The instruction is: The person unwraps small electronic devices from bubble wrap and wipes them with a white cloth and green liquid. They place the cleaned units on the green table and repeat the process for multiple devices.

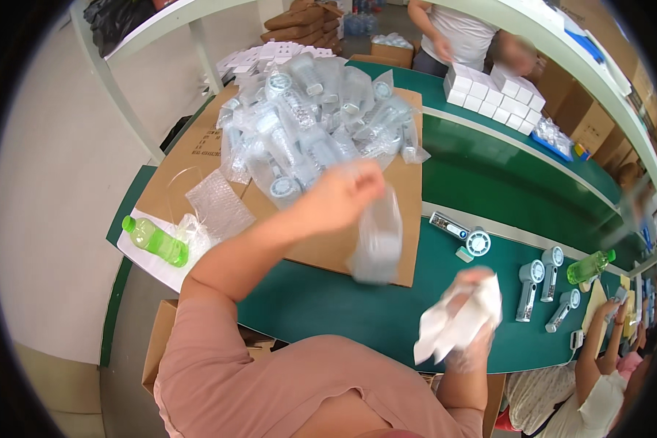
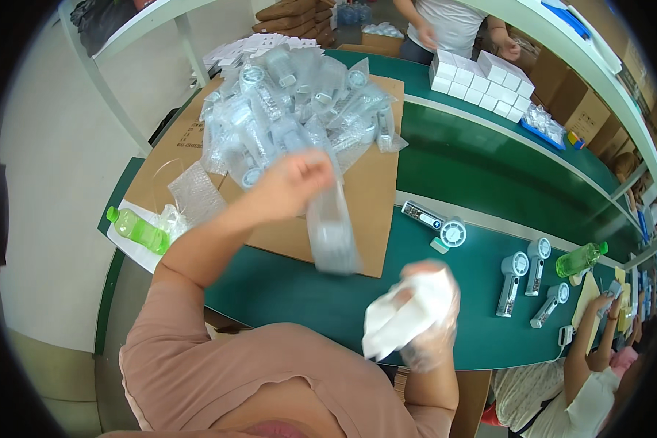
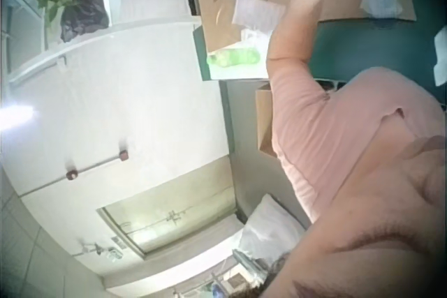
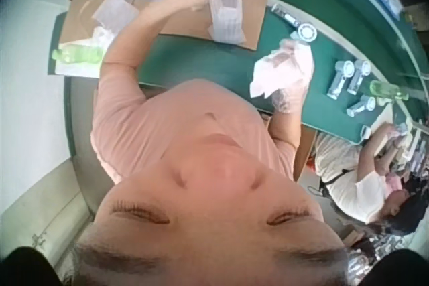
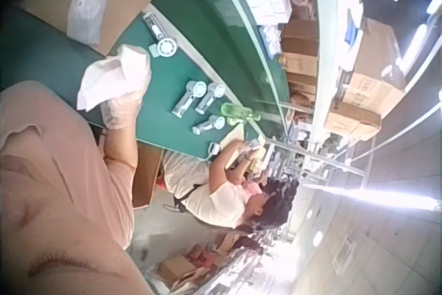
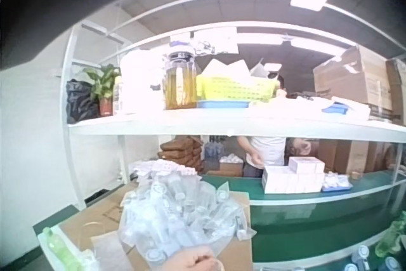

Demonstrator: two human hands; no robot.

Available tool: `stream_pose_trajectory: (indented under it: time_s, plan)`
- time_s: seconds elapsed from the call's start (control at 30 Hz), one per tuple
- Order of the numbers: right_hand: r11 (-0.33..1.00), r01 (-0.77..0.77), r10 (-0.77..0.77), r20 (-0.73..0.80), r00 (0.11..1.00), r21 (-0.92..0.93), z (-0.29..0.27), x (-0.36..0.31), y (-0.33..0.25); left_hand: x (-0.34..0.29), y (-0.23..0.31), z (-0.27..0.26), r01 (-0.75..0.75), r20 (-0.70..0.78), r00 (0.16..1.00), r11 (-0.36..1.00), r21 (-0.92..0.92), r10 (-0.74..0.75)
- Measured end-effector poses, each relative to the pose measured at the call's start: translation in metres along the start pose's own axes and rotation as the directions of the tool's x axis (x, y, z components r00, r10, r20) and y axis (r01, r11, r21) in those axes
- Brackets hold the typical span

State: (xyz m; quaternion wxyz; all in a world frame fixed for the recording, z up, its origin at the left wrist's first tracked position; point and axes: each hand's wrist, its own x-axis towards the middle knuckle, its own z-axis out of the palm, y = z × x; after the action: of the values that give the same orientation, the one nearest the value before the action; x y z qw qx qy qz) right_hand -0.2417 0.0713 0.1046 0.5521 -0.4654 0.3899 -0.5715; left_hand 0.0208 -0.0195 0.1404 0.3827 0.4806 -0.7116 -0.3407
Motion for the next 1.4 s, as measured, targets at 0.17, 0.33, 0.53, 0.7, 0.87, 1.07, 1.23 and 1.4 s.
stream_pose_trajectory:
  time_s: [0.17,0.33,0.53,0.7,0.87,1.07,1.23,1.4]
  plan:
    - [0.996,-0.007,0.031,-0.261,0.965,0.09,-0.024,0.034,0.061,0.031,0.004,-0.04,-0.339,-0.385,0.76,0.826,0.451,0.523]
    - [0.839,-0.112,0.203,-0.116,0.972,0.532,-0.035,0.046,0.096,0.059,-0.081,-0.03,-0.262,0.01,0.887,0.485,0.835,0.462]
    - [0.839,-0.108,0.194,-0.109,0.975,0.533,-0.049,0.048,0.115,0.064,-0.135,-0.012,-0.239,0.179,0.97,0.516,0.823,0.163]
    - [0.85,-0.16,0.241,-0.1,0.965,0.502,-0.051,0.048,0.111,0.092,-0.112,-0.002,-0.222,0.252,0.968,0.51,0.831,0.011]
    - [0.876,-0.162,0.252,-0.145,0.957,0.454,-0.047,0.044,0.105,0.085,-0.121,-0.007,-0.288,0.297,0.952,0.522,0.803,0.069]
    - [0.837,-0.193,0.285,-0.109,0.952,0.512,-0.049,0.04,0.109,0.06,-0.105,0.006,-0.167,0.07,0.982,0.629,0.759,0.177]
    - [0.877,-0.207,0.296,-0.148,0.943,0.434,-0.051,0.039,0.111,0.072,-0.091,0.033,-0.041,0.061,0.997,0.4,0.916,-0.038]
    - [0.881,-0.194,0.322,-0.247,0.914,0.432,-0.044,0.043,0.104,0.08,-0.125,0.003,-0.123,0.009,0.983,0.627,0.769,0.181]
